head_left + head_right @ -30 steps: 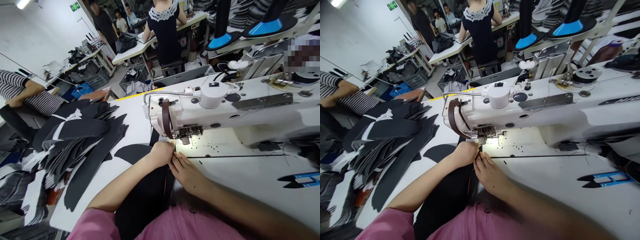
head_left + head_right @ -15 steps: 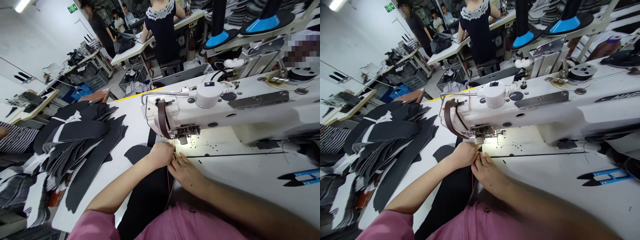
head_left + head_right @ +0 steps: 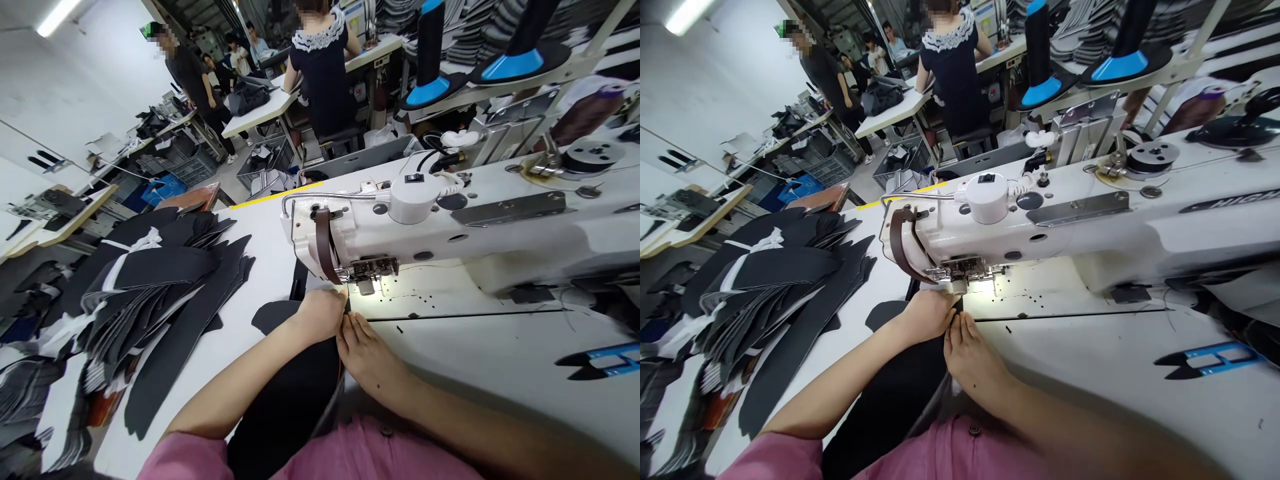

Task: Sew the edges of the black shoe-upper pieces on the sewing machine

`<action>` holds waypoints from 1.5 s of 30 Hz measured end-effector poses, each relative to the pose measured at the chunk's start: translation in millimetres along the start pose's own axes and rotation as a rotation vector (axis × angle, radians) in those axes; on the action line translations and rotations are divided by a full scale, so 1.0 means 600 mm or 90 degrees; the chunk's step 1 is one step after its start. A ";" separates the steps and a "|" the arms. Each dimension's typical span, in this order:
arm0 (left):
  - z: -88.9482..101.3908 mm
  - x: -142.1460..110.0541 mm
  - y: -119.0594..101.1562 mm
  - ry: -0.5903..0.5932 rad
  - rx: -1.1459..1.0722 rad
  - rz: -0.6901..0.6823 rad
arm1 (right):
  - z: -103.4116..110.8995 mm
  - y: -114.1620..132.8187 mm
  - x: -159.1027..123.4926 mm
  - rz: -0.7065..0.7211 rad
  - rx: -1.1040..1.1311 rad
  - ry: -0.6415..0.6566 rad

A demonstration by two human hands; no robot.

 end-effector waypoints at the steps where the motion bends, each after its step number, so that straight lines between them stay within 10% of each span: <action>1: 0.000 0.000 0.000 0.000 -0.003 -0.001 | -0.005 -0.002 0.004 -0.007 -0.004 -0.002; 26: -0.002 0.002 0.005 0.050 -0.049 -0.028 | 0.027 -0.015 -0.005 0.024 0.114 0.096; 33: -0.004 -0.008 0.000 0.074 -0.036 0.003 | 0.009 -0.010 -0.013 -0.022 0.144 0.015; 45: -0.025 -0.012 0.004 -0.014 -0.044 0.012 | -0.009 -0.011 -0.043 0.001 0.126 0.033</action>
Point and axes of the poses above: each hand's wrist, its own x-axis towards the middle knuckle, its own z-axis out of the back of the hand, y = z × x, the point moved 2 cm from there along x, towards the middle knuckle, and after that the axes turned 14 degrees about -x, right-handed, at the moved point
